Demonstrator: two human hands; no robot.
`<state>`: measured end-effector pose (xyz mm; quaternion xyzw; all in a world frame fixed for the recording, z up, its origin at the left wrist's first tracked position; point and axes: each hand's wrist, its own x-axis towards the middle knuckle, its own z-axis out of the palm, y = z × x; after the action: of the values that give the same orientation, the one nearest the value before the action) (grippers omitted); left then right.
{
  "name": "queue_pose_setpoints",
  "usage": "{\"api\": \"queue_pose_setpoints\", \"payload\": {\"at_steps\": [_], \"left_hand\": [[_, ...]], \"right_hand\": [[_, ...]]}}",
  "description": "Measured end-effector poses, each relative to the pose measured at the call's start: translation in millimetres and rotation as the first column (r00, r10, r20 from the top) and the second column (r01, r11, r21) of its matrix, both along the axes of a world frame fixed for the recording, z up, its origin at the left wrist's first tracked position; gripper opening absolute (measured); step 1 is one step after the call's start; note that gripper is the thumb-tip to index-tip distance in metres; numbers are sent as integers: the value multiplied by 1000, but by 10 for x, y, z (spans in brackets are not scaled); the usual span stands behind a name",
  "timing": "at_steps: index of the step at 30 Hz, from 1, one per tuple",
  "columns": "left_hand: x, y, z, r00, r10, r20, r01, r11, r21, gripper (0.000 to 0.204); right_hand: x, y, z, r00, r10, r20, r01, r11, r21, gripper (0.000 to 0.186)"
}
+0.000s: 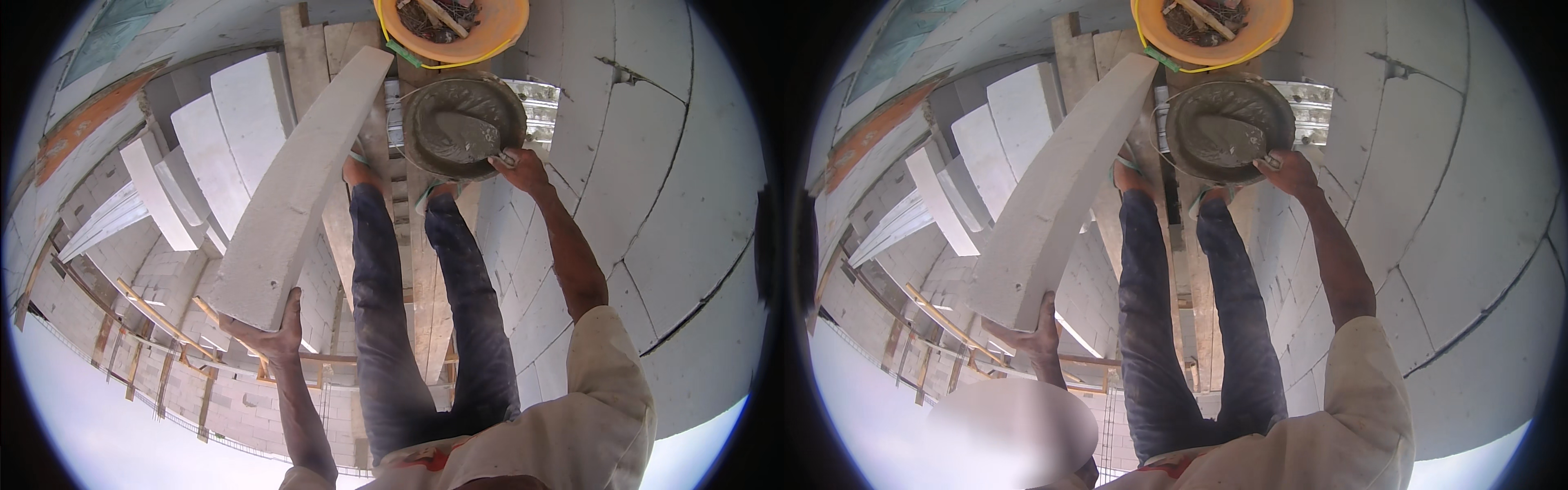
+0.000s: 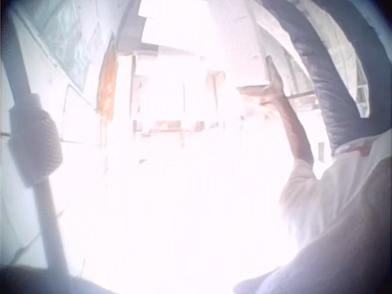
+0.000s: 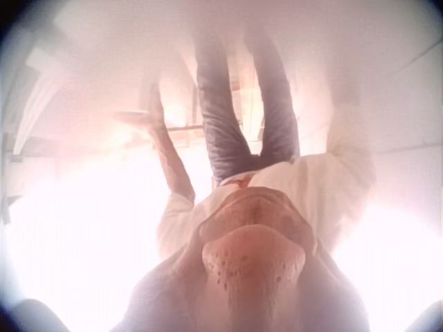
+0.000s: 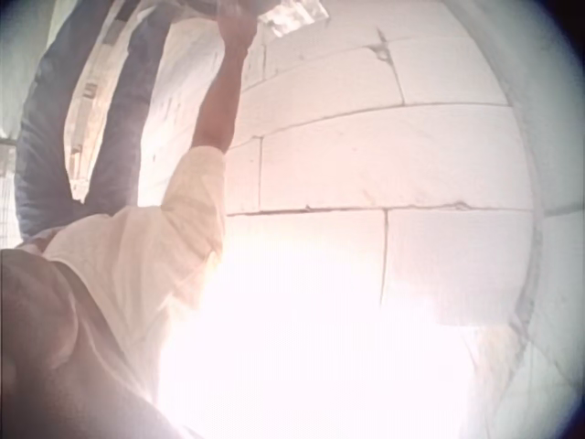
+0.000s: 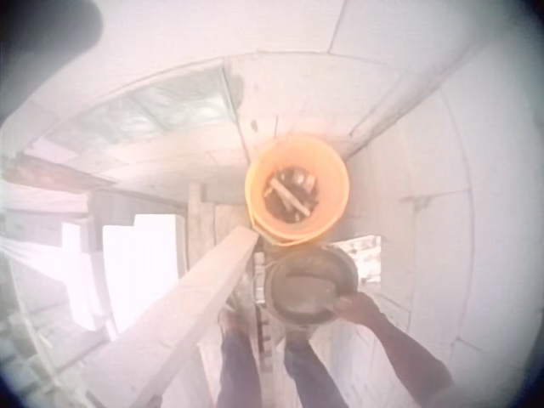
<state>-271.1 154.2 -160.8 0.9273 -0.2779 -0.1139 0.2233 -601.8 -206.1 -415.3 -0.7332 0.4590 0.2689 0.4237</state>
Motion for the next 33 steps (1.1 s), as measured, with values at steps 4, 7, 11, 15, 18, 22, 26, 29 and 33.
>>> {"api": "queue_pose_setpoints", "payload": {"at_steps": [4,7,11,15,18,22,26,29,33], "left_hand": [[10,-48,23,999,-40,-5,40,999,30,110],[14,-103,80,996,-74,48,68,991,112,111],[-12,-199,102,994,-89,70,78,986,146,110],[-32,-219,80,996,-59,63,52,993,105,114],[-73,-387,123,999,16,50,-20,996,85,111],[-71,-505,173,998,47,39,-51,994,101,109],[-100,-651,191,996,64,65,-69,994,84,106],[-93,-743,202,996,61,72,-66,996,67,103],[-89,-748,207,992,29,122,-43,992,118,103]], "right_hand": [[-22,-74,59,994,15,112,-18,1000,26,47],[348,-196,279,971,33,237,-45,998,48,42],[1018,-276,526,728,236,644,-105,966,-234,32],[1669,-260,864,536,439,721,-128,887,-444,27],[1832,-170,1173,536,513,670,-202,849,-488,28],[1759,214,1622,547,493,677,-166,856,-489,32],[1671,672,2109,583,444,680,-105,871,-479,40],[1514,851,2362,628,367,687,-137,920,-366,41],[1538,642,2475,730,186,658,-51,975,-218,35]]}}
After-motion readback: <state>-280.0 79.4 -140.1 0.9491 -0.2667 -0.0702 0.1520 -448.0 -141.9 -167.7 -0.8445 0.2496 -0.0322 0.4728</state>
